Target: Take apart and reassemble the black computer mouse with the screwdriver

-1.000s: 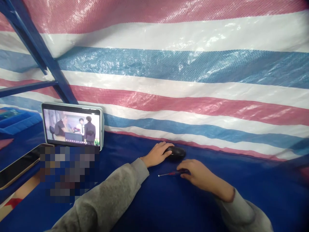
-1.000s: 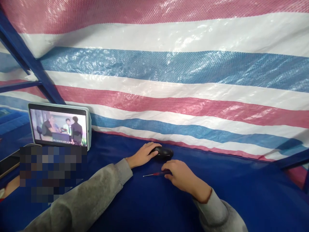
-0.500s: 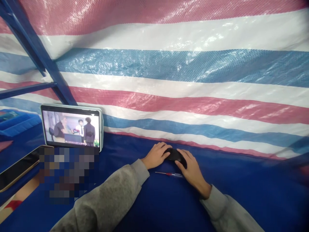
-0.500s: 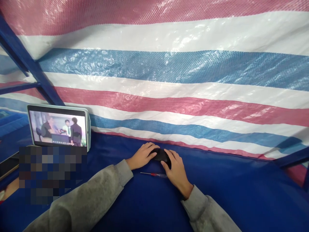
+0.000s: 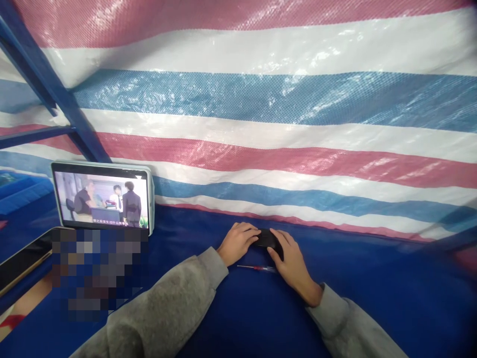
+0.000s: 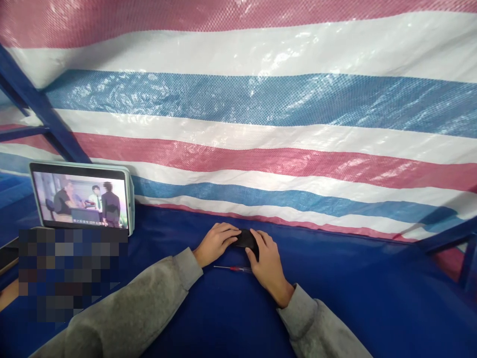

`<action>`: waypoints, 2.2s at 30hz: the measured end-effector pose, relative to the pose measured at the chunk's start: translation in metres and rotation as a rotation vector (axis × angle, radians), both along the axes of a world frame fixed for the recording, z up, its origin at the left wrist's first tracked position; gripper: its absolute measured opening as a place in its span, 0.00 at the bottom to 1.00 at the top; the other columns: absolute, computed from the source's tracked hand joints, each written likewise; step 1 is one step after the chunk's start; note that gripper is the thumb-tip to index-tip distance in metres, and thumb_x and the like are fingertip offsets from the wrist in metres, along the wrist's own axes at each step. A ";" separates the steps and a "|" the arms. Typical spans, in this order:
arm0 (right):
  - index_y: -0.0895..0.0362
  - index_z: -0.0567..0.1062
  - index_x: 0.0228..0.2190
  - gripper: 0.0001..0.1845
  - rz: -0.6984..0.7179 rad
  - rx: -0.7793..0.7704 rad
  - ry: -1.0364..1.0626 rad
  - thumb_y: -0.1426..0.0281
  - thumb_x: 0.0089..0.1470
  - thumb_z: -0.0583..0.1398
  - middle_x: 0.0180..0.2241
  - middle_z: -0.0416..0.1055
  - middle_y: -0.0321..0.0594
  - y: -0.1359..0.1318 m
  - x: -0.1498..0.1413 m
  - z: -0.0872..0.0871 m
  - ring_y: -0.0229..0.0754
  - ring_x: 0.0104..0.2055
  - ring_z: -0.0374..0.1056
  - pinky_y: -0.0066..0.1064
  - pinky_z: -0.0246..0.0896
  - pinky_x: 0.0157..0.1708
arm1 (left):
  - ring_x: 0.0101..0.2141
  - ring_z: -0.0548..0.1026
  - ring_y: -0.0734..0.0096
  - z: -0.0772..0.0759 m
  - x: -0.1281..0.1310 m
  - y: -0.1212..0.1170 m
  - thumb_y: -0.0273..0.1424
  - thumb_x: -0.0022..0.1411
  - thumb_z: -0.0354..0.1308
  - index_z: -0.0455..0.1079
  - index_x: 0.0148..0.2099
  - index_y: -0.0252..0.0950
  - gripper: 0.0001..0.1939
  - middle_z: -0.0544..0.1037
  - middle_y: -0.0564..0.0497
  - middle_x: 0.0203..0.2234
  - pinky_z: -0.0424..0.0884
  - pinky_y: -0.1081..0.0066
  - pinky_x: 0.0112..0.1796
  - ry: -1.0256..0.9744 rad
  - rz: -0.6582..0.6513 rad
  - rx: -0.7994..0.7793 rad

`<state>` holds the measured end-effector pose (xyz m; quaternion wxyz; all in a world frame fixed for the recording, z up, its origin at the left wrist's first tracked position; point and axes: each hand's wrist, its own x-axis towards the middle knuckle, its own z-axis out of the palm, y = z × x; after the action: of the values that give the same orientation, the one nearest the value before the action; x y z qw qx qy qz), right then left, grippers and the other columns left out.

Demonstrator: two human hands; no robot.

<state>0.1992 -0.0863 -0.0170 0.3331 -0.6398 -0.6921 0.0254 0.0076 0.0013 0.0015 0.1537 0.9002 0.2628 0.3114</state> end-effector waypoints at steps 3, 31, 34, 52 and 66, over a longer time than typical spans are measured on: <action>0.54 0.65 0.56 0.25 -0.002 -0.004 -0.005 0.60 0.59 0.53 0.53 0.67 0.48 0.000 0.000 0.001 0.51 0.54 0.63 0.47 0.60 0.54 | 0.45 0.74 0.66 -0.003 0.000 0.001 0.32 0.71 0.50 0.74 0.49 0.38 0.12 0.79 0.48 0.43 0.67 0.64 0.46 -0.027 -0.003 0.013; 0.54 0.65 0.56 0.24 0.012 -0.010 -0.020 0.61 0.59 0.53 0.52 0.67 0.49 -0.001 -0.001 0.005 0.51 0.53 0.64 0.48 0.60 0.53 | 0.47 0.73 0.64 0.002 -0.001 0.001 0.32 0.70 0.51 0.77 0.41 0.37 0.12 0.80 0.48 0.41 0.66 0.62 0.47 -0.107 -0.032 0.017; 0.53 0.65 0.56 0.25 0.012 -0.001 -0.022 0.60 0.59 0.53 0.52 0.67 0.48 -0.001 -0.001 0.005 0.51 0.53 0.64 0.48 0.61 0.53 | 0.47 0.73 0.65 0.000 0.000 0.002 0.31 0.70 0.51 0.76 0.42 0.37 0.11 0.80 0.48 0.41 0.65 0.62 0.48 -0.109 -0.038 0.021; 0.53 0.65 0.57 0.26 0.015 -0.001 -0.038 0.59 0.59 0.53 0.52 0.68 0.48 0.000 0.001 0.003 0.52 0.54 0.64 0.48 0.61 0.53 | 0.50 0.72 0.67 0.002 -0.001 0.000 0.31 0.71 0.49 0.70 0.52 0.41 0.12 0.75 0.49 0.49 0.63 0.64 0.52 0.033 -0.042 -0.013; 0.55 0.68 0.52 0.22 0.035 0.033 0.233 0.60 0.59 0.55 0.54 0.65 0.48 -0.001 -0.002 0.020 0.50 0.56 0.63 0.47 0.58 0.57 | 0.53 0.70 0.62 0.005 -0.003 -0.001 0.37 0.66 0.57 0.65 0.58 0.40 0.19 0.73 0.48 0.53 0.62 0.61 0.54 0.038 -0.038 -0.043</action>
<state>0.1974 -0.0872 0.0026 0.4209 -0.6148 -0.6603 0.0940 0.0046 0.0007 0.0064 0.1739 0.9074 0.2549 0.2854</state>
